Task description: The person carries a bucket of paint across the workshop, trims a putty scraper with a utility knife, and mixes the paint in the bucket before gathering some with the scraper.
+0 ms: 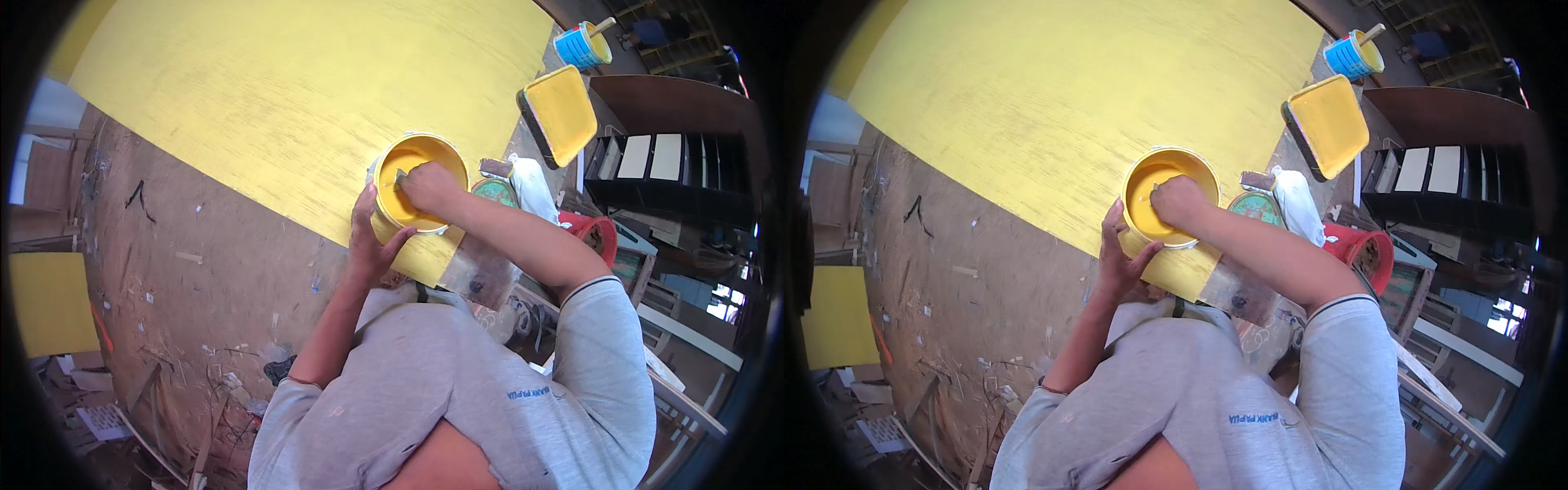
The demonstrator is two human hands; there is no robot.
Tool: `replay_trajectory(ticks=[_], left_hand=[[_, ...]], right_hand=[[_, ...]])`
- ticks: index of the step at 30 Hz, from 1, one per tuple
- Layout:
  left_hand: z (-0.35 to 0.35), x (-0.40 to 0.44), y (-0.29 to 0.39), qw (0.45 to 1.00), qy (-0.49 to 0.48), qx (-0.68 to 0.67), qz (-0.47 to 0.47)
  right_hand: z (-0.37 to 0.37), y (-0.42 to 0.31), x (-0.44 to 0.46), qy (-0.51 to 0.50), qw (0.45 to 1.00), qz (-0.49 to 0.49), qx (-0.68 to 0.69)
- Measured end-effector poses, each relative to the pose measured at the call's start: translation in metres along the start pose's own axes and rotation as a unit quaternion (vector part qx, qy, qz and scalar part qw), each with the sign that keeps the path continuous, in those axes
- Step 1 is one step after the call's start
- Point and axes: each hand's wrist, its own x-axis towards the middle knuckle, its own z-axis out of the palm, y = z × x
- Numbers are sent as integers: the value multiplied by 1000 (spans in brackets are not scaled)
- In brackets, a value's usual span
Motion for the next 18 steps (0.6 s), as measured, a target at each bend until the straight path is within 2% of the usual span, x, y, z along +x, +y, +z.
replay_trajectory(ticks=[3,6,12,18], left_hand=[[-1,-2,1,1000,-3,4,-6],[1,-2,-3,1000,9,-11,0],[-3,0,5,1000,12,-6,10],[-5,1,6,1000,9,-3,7]], right_hand=[[-6,-13,1,32,994,78,63],[-22,-23,3,-38,986,132,93],[-22,-26,-4,-80,958,218,166],[-16,-21,3,-49,910,307,274]])
